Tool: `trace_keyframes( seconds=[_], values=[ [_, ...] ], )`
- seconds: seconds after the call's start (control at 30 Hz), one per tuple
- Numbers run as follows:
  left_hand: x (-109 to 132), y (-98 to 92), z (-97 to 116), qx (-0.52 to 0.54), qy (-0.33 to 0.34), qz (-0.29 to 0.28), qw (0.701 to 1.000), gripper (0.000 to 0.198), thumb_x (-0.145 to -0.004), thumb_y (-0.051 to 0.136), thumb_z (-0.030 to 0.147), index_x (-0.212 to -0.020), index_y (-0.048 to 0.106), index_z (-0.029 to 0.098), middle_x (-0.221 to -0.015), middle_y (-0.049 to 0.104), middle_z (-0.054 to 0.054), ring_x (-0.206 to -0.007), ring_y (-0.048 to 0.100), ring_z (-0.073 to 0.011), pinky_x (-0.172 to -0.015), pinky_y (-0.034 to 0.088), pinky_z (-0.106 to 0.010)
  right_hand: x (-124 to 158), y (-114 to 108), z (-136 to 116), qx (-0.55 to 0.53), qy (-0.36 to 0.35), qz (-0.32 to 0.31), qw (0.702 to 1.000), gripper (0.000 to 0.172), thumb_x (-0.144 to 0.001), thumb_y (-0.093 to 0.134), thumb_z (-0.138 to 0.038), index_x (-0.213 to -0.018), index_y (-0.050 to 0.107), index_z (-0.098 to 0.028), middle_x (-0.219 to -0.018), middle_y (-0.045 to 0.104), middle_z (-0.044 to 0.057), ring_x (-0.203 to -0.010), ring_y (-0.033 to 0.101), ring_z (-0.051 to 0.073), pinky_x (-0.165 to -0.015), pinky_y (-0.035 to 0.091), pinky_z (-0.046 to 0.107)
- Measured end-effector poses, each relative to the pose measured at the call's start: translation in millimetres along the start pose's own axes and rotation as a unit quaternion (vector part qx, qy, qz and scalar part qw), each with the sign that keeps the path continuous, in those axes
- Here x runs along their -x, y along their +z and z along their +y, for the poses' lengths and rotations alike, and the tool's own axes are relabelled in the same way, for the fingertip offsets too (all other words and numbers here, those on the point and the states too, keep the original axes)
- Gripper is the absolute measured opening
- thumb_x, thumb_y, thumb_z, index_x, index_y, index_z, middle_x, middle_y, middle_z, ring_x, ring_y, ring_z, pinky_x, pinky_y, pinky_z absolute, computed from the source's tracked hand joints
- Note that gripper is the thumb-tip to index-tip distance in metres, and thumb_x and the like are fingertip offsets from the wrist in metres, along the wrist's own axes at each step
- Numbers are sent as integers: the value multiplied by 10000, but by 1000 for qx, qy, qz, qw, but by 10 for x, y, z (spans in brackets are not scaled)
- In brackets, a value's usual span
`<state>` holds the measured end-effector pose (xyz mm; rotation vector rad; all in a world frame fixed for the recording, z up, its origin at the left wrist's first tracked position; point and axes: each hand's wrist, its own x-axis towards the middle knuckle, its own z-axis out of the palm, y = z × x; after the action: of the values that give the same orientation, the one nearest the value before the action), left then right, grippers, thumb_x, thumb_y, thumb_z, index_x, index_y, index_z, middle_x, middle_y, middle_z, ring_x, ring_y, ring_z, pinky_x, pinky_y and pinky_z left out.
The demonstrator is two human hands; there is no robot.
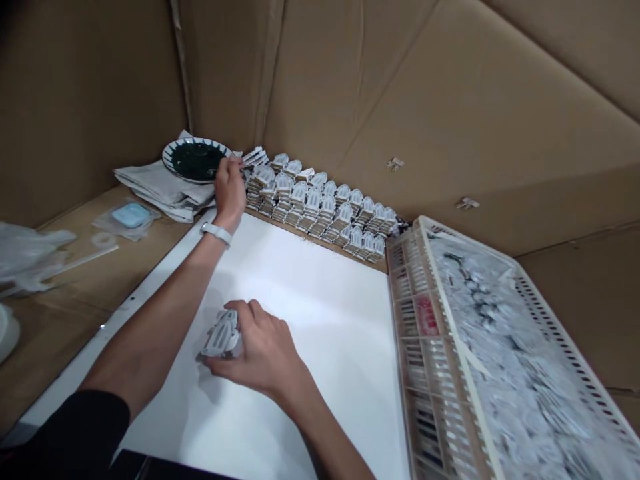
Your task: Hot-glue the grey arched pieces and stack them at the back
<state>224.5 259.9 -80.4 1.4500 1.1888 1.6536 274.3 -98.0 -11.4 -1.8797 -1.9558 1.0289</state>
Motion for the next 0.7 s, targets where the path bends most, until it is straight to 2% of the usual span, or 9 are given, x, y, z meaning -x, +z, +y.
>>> trace_keyframes(
  seconds=[0.13, 0.27, 0.37, 0.47, 0.53, 0.6, 0.7],
  values=[
    [-4, -21, 27, 10, 7, 10, 1000, 294, -1193, 408, 282, -1171, 681, 175, -1183, 736, -97, -1289, 724, -271, -1210, 506, -461, -42, -32, -61, 68, 7, -36, 997, 895, -808, 885, -651, -1571, 534, -340, -1309, 686, 82, -1066, 739, 356, -887, 562, 492],
    [-1, -60, 50, 20, -3, 25, 999, 323, -1181, 406, 320, -1149, 693, 177, -1199, 758, -108, -1243, 742, -256, -1174, 533, -439, -116, -46, -183, 157, -18, -66, 985, 741, -838, 816, -666, -1459, 641, -302, -1197, 713, 101, -930, 755, 349, -746, 548, 432],
    [12, -97, 85, 33, -23, 31, 999, 381, -1174, 403, 417, -1152, 700, 179, -1233, 775, -126, -1222, 748, -249, -1147, 552, -420, -137, -153, -148, 180, -62, -64, 980, 719, -808, 831, -672, -1400, 691, -287, -1141, 749, 95, -885, 759, 340, -708, 533, 404],
    [29, -125, 128, 47, -41, 29, 998, 426, -1154, 413, 493, -1162, 702, 181, -1185, 803, -143, -1113, 771, -256, -1103, 581, -437, -76, -525, 101, 138, -68, 0, 988, 721, -797, 888, -670, -1404, 713, -323, -1175, 786, 55, -965, 769, 305, -812, 547, 376],
    [40, -130, 150, 55, -48, 22, 997, 428, -1136, 410, 494, -1148, 703, 183, -1162, 818, -144, -1069, 780, -252, -1067, 602, -426, 4, -916, 369, 132, -5, 99, 986, 676, -797, 923, -585, -1394, 730, -335, -1191, 796, 27, -969, 763, 263, -845, 540, 341],
    [55, -126, 160, 62, -53, 10, 997, 421, -1120, 396, 480, -1127, 700, 188, -1150, 826, -141, -1058, 790, -246, -1036, 619, -406, 77, -1338, 677, 152, 45, 171, 972, 623, -840, 894, -512, -1390, 737, -265, -1207, 796, 74, -946, 749, 273, -855, 532, 361],
    [91, -116, 153, 60, -55, -4, 997, 429, -1099, 387, 491, -1138, 697, 197, -1172, 823, -141, -1101, 796, -247, -1022, 626, -385, 77, -1866, 1124, 166, 84, 236, 954, 603, -879, 853, -467, -1423, 734, -237, -1245, 812, 104, -1030, 748, 304, -889, 534, 370]
  ],
)
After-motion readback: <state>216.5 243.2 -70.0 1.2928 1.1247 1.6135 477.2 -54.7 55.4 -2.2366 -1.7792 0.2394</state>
